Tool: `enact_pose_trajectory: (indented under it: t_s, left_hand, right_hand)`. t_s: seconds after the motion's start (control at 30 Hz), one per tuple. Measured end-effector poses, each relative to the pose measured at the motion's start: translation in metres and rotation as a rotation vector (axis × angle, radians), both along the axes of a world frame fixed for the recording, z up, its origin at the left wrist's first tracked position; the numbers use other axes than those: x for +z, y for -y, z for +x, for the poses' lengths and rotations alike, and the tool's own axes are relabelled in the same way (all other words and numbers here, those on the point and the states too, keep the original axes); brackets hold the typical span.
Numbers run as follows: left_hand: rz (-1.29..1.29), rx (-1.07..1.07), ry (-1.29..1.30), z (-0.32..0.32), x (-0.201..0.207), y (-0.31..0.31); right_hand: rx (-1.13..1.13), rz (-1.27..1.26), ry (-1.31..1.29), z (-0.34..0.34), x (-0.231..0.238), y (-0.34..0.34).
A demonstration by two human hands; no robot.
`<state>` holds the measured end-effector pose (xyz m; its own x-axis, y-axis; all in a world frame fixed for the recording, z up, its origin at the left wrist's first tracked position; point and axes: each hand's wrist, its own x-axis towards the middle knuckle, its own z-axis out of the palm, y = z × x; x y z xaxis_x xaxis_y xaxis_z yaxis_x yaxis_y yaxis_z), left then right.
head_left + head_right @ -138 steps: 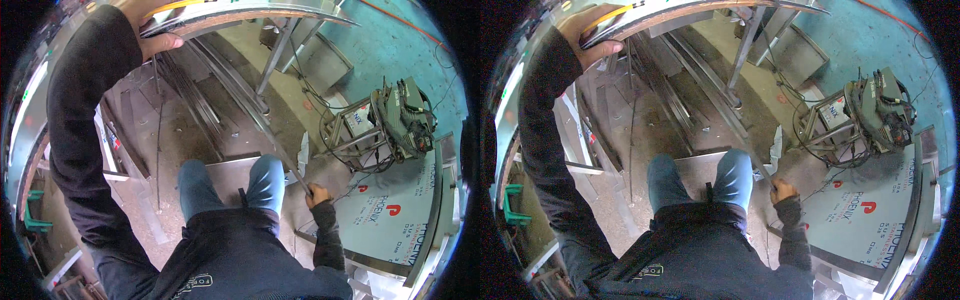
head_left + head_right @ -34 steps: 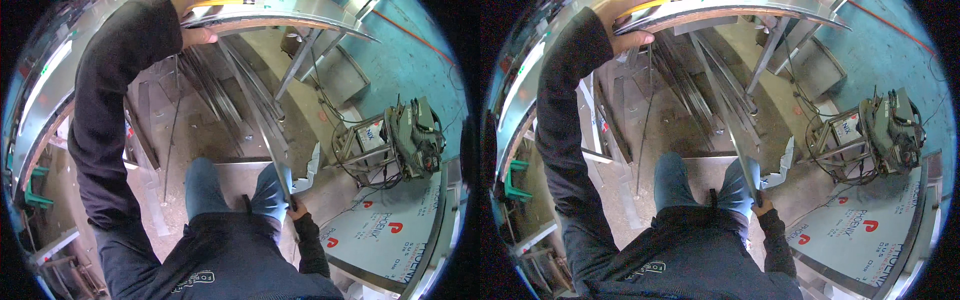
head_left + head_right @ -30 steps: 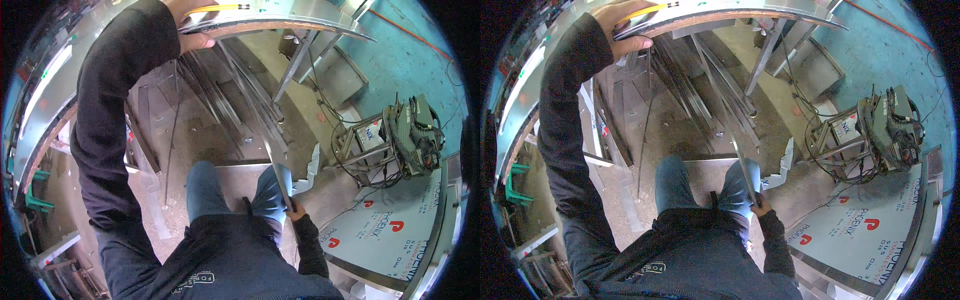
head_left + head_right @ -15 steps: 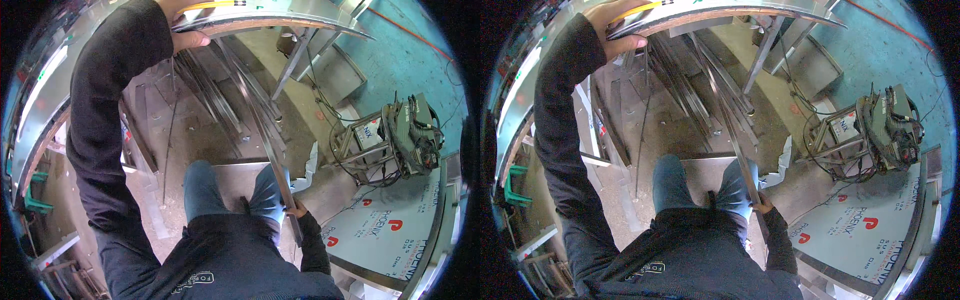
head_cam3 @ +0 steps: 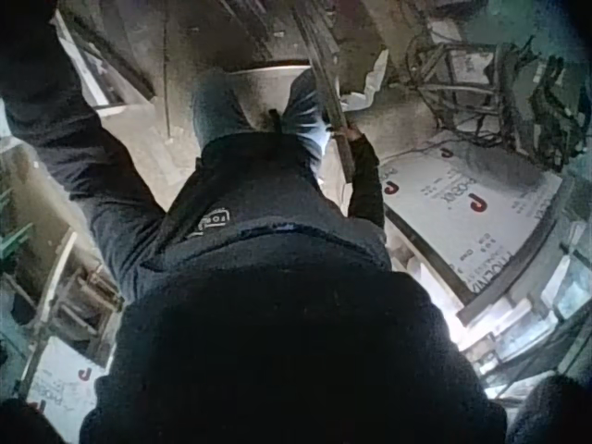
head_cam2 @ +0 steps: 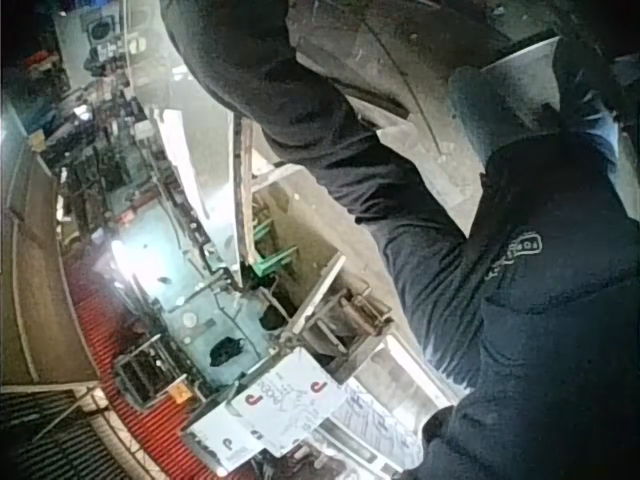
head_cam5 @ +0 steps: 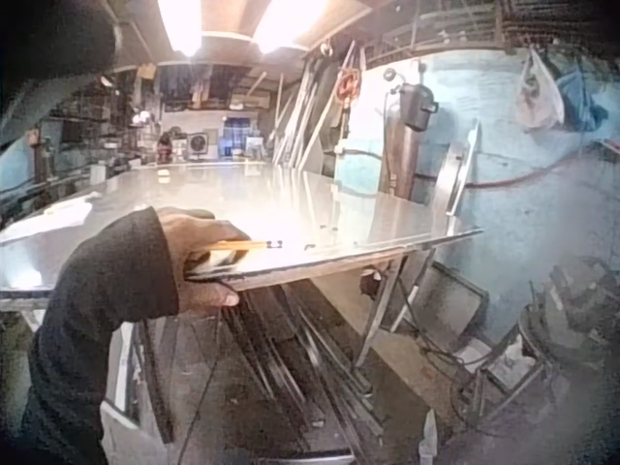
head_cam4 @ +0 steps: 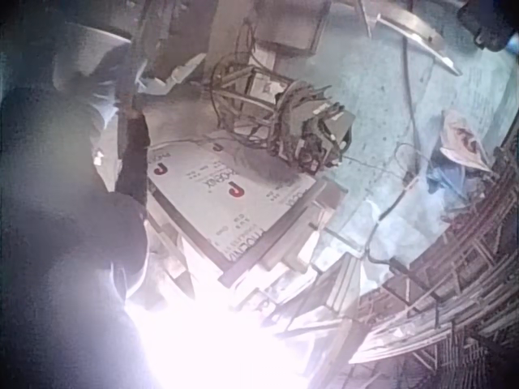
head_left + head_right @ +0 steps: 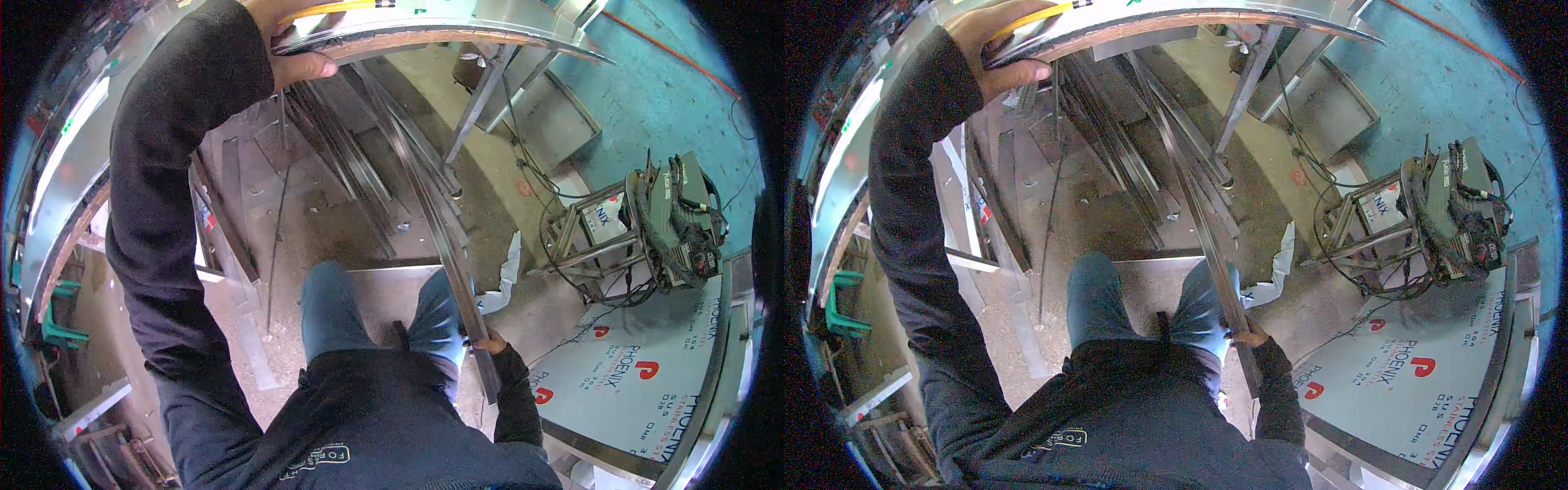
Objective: Measuring and marking a long metal profile with a tape measure and pencil.
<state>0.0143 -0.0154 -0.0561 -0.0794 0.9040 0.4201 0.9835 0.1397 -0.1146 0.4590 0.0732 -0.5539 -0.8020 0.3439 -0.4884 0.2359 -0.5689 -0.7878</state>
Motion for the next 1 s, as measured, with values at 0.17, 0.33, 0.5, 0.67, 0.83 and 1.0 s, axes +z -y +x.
enact_pose_trajectory:
  t_s: [0.17, 0.33, 0.5, 0.67, 0.83, 1.0]
  left_hand:
    - [-0.005, -0.007, 0.004, -0.004, -0.001, 0.000]
    - [-0.013, -0.038, 0.039, -0.003, -0.001, -0.001]
    - [0.004, -0.014, 0.014, 0.000, 0.000, 0.000]
    - [-0.001, -0.026, 0.044, -0.001, 0.000, 0.000]
    - [0.012, -0.011, -0.006, -0.001, -0.001, 0.000]
    - [0.015, -0.013, 0.003, -0.005, -0.004, 0.001]
  right_hand:
    - [-0.073, -0.101, 0.011, -0.004, 0.012, -0.001]
    - [-0.105, -0.094, 0.055, -0.007, 0.017, 0.002]
    - [-0.119, -0.080, 0.100, -0.009, 0.027, 0.003]
    - [-0.099, -0.098, 0.039, -0.007, 0.020, 0.001]
    - [-0.053, -0.095, 0.017, -0.003, 0.007, -0.003]
    - [-0.034, -0.068, 0.041, -0.005, 0.012, -0.002]
